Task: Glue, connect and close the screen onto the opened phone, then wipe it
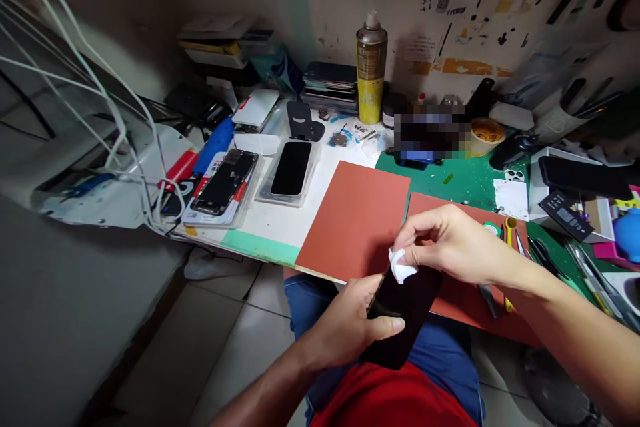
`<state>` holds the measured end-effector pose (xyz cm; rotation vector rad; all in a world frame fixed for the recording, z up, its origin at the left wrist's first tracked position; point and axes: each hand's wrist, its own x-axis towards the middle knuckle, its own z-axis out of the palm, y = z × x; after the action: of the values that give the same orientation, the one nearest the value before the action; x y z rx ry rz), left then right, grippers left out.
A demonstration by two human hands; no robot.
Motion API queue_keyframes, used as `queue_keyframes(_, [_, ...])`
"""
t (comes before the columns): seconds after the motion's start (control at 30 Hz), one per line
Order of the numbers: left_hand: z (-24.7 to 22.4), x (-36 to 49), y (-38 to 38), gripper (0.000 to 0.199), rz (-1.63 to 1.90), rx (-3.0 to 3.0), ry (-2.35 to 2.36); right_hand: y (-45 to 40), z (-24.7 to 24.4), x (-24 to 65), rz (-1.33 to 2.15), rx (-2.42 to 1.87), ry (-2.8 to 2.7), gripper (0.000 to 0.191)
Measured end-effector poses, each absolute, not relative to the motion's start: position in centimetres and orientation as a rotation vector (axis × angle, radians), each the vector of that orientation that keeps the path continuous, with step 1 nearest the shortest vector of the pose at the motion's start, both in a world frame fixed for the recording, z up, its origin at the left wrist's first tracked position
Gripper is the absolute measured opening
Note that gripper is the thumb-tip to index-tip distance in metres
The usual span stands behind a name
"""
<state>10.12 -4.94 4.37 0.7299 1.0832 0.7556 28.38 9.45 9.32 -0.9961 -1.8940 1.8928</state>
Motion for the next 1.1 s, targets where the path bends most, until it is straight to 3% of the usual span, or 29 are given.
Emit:
queue_keyframes(0.13, [5.0, 9.2, -4.1, 0.034, 0.710, 0.670, 0.965, 9.8, 8.6, 28.8, 1.990, -1.071, -1.760, 0.018])
queue_keyframes(0.27, [5.0, 6.8, -4.1, 0.070, 0.939, 0.407, 0.845, 8.5, 6.7, 30.4, 1.898, -1.235, -1.240, 0.035])
queue_keyframes(0.4, [3.8, 6.8, -4.8, 0.107, 1.326, 0.151, 0.850, 5.1, 4.4, 30.3, 1.620, -1.271, -0.967, 0.038])
queue_keyframes(0.57, [2.2, 10.8, -4.2, 0.067, 1.698, 0.254, 1.012, -0.2, 2.7, 28.3, 1.421, -1.283, -0.813, 0.031])
queue_keyframes(0.8, [2.7, 12.3, -3.1, 0.056, 1.774, 0.101, 1.188, -2.4, 3.4, 28.5, 1.503, -1.311, -1.116, 0.022])
queue_keyframes(1.1, [2.1, 13.7, -4.4, 0.053, 1.620, 0.193, 1.180, 2.1, 5.8, 25.4, 1.425, -1.246, -1.165, 0.012])
